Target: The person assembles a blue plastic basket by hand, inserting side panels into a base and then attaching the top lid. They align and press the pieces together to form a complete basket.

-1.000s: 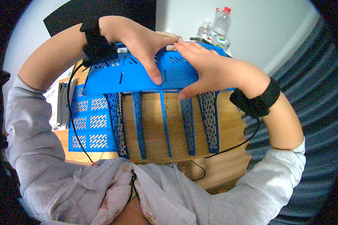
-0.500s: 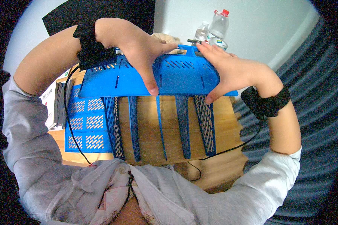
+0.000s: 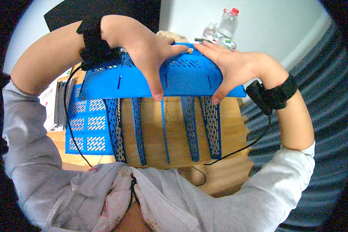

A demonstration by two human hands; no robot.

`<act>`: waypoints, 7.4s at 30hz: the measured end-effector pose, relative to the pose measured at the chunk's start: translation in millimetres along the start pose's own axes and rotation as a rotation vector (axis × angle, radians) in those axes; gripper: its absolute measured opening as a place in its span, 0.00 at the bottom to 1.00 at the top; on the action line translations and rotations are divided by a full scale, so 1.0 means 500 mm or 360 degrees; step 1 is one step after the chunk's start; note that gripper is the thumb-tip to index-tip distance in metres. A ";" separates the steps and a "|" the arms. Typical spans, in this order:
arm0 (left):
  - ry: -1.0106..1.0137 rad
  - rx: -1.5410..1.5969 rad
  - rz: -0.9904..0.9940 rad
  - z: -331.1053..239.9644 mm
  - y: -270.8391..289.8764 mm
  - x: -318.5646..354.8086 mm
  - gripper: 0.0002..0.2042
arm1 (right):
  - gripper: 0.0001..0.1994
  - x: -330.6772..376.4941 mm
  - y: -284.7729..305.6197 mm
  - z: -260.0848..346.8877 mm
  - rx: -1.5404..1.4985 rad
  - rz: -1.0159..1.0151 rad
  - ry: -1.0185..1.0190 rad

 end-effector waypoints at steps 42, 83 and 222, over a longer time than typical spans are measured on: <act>-0.0110 0.0169 -0.0367 0.017 -0.010 0.013 0.62 | 0.66 0.056 -0.001 -0.098 -0.0691 -0.0386 0.0170; 0.0117 0.0177 -0.0013 0.137 -0.075 0.130 0.70 | 0.58 -0.145 0.027 0.125 -0.0224 -0.0066 0.0457; 0.0081 0.0454 -0.0820 0.255 -0.168 0.216 0.60 | 0.57 -0.317 0.047 0.255 -0.0161 -0.0155 0.0382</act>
Point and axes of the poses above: each hand's wrist, its own x-axis away from the middle knuckle, its own y-axis out of the back of the hand, z = x × y, the point moved 4 cm from there along -x, towards the middle knuckle, and after that the axes turned 11 degrees about -x, right-handed, at the moved point
